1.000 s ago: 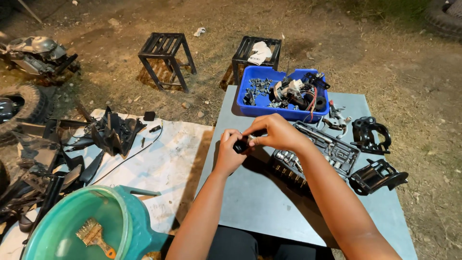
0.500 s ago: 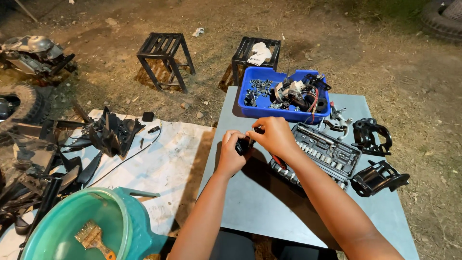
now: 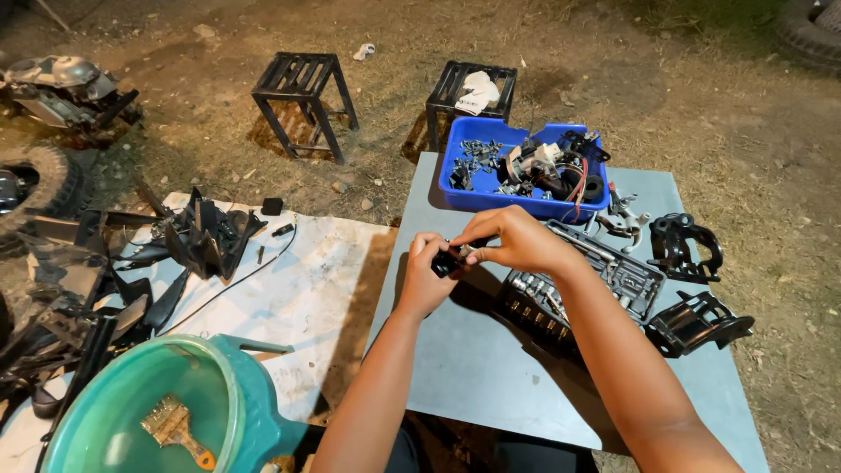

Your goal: The person sits at an outdoor metal table and works on small motorcycle components, using a socket set and hand tools to unscrew, separate, and reassemble parts. They pick fasteners from a blue tray, fit sockets onto a component, and turn the parts over to work on different sides.

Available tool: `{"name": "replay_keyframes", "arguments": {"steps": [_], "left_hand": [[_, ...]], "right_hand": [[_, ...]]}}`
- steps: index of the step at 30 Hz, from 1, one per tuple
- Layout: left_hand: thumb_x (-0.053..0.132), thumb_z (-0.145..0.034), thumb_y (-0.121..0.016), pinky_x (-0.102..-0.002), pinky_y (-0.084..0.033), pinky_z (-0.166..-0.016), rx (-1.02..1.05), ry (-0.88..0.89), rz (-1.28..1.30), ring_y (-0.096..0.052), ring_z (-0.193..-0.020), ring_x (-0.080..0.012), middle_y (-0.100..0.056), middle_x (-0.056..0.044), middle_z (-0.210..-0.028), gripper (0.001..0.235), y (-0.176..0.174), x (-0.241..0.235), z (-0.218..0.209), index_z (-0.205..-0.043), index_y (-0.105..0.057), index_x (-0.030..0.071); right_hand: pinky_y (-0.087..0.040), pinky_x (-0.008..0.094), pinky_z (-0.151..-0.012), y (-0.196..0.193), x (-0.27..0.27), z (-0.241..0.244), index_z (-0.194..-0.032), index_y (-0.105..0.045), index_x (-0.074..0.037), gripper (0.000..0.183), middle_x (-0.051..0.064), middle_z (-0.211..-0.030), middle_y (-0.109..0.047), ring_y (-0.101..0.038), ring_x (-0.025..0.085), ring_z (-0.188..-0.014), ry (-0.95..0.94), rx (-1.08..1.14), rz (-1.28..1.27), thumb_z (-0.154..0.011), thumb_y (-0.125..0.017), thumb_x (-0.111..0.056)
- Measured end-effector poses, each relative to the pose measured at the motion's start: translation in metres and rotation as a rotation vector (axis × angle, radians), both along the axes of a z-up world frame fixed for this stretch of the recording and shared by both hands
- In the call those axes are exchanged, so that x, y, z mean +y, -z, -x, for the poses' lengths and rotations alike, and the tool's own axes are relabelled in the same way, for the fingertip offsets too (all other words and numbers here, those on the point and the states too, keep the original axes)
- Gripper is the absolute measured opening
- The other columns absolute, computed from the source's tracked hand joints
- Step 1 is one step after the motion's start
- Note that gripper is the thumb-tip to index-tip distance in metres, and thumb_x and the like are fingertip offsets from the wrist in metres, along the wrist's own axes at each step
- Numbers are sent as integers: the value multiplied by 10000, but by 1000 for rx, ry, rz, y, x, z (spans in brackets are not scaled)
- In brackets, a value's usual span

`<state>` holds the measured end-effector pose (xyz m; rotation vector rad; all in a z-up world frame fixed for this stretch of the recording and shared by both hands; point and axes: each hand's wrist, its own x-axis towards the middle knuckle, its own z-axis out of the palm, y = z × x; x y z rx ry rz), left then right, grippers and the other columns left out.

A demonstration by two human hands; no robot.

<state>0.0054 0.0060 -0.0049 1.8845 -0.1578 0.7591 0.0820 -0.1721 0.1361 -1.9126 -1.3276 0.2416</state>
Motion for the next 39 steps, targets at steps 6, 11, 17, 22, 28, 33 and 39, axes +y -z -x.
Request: {"name": "replay_keyframes", "arguments": {"steps": [6,11,17,22,28,33,39], "left_hand": [[86,-707,-866,-362,-497,-919,29,25,-10,-576,-1032,-259,-535,-75,-1069,321,9,3,-4,-955,-663,68],[155,-797,-843,-365,-462,-965,48,31,15,-537,-1090,-253,-542,-54,-1124,256,7,2,1,-980,-691,61],[211,-826,-840,-360,-460,-971,62,45,7,-539,-1087,-234,-543,-35,-1105,179,5,2,0,-937,-760,95],[197,-797,-843,-356,-462,-966,81,58,27,-538,-1090,-230,-540,-30,-1098,215,5,1,1,-982,-770,115],[162,-795,-814,-354,-465,-972,76,62,17,-539,-1101,-229,-547,-34,-1110,206,6,-1,0,-986,-764,105],[181,-826,-849,-349,-466,-938,70,52,37,-547,-1052,-234,-537,-47,-1088,185,-6,-2,5,-933,-745,73],[137,-831,-822,-343,-473,-957,51,79,83,-565,-1076,-231,-529,-49,-1132,148,7,0,-1,-925,-736,61]], "right_hand": [[-579,366,-863,2,1,-2,-1140,-776,-125,404,77,-1080,-788,-742,250,-961,-22,-78,19,-745,-856,-99],[-575,373,-884,1,5,3,-1177,-775,-142,416,67,-1116,-787,-721,257,-1004,-43,-67,28,-777,-795,-27],[-576,376,-904,5,4,-2,-1189,-769,-138,441,76,-1124,-782,-723,261,-1029,-89,-62,-6,-776,-764,18],[-582,372,-901,4,1,-3,-1156,-785,-134,414,83,-1117,-788,-734,258,-1039,-121,-52,15,-775,-762,25],[-587,372,-884,2,-1,-1,-1143,-784,-129,388,86,-1101,-787,-737,259,-1025,-101,-42,13,-780,-772,9],[-579,379,-871,0,1,2,-1159,-777,-127,381,83,-1099,-784,-731,265,-1007,-88,-77,17,-793,-775,-19],[-577,387,-858,-2,5,4,-1177,-773,-135,388,77,-1077,-784,-722,276,-980,-27,-119,30,-800,-765,-41]]}}
